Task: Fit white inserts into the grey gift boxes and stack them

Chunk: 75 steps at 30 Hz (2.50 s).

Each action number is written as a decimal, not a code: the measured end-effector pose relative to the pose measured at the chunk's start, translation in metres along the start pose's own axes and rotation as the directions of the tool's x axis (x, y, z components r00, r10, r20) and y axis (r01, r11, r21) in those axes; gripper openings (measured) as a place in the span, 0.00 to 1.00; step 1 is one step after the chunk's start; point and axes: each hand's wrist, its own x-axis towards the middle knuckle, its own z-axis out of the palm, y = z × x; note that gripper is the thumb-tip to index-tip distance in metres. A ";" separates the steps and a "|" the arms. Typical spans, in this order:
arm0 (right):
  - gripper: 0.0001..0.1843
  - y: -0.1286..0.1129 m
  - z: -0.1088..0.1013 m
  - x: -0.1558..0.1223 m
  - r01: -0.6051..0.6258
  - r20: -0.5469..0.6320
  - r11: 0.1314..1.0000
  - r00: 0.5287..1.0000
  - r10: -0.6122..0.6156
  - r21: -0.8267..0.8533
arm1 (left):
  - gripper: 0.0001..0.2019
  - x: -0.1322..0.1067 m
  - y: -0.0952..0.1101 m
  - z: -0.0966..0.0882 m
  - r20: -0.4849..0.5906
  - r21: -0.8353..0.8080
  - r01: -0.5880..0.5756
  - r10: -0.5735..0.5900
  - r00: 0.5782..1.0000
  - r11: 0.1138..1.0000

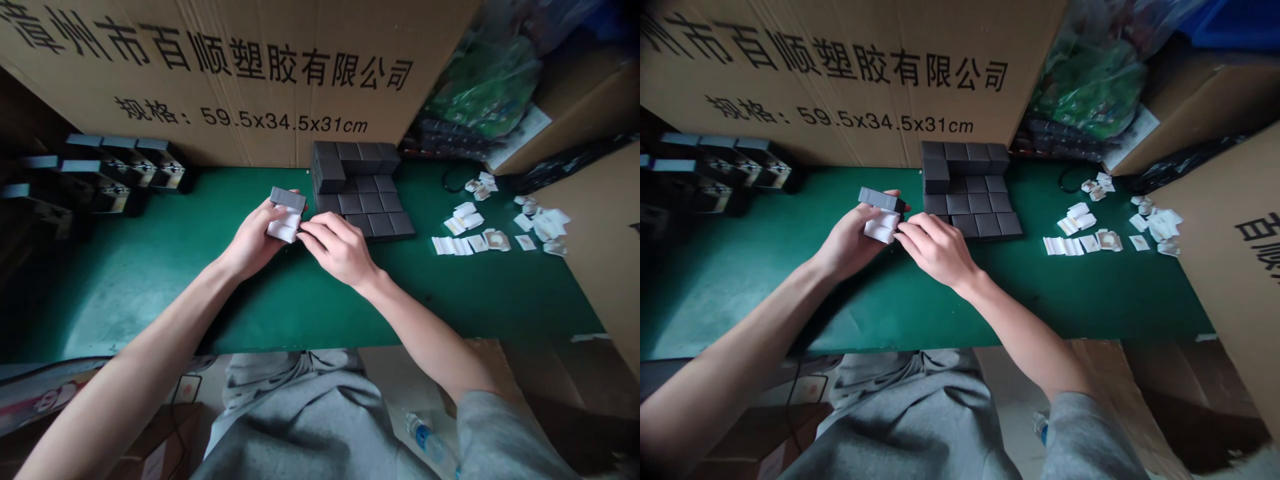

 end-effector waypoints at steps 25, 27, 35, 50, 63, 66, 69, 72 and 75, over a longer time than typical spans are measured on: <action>0.13 -0.004 0.001 -0.002 -0.101 0.060 0.991 0.993 0.106 -0.083 | 0.11 -0.001 -0.005 0.001 -0.015 0.092 -0.071 0.073 0.997 0.993; 0.13 -0.005 0.001 -0.001 -0.106 0.066 0.991 0.992 0.112 -0.084 | 0.11 -0.001 -0.005 0.000 -0.015 0.090 -0.068 0.070 0.997 0.994; 0.16 -0.003 0.002 -0.004 -0.180 0.030 0.983 0.983 0.179 0.033 | 0.32 -0.004 -0.002 -0.010 0.172 0.057 -0.037 0.026 0.985 0.998; 0.15 0.002 0.004 -0.006 -0.176 0.020 0.976 0.984 0.175 0.125 | 0.48 -0.007 -0.001 -0.011 0.182 0.169 -0.075 0.043 0.982 0.983; 0.14 0.000 0.001 -0.004 -0.204 0.012 0.970 0.979 0.205 0.135 | 0.44 -0.005 -0.002 -0.011 0.210 0.095 -0.075 0.054 0.976 0.993; 0.17 0.000 -0.001 -0.003 -0.187 0.036 0.978 0.982 0.184 0.092 | 0.40 -0.005 0.001 -0.008 0.195 0.046 -0.040 0.031 0.980 0.998; 0.22 0.001 -0.003 -0.002 -0.143 0.089 0.989 0.986 0.139 0.039 | 0.39 -0.004 0.002 -0.007 0.185 0.021 -0.009 0.005 0.983 1.000; 0.23 0.001 -0.003 -0.002 -0.105 0.122 0.994 0.987 0.104 0.005 | 0.38 -0.004 0.000 -0.007 0.184 0.020 0.014 -0.018 0.983 1.000; 0.20 0.002 -0.001 -0.003 -0.084 0.129 0.996 0.988 0.083 0.004 | 0.35 -0.005 0.000 -0.007 0.171 0.011 0.044 -0.045 0.984 0.999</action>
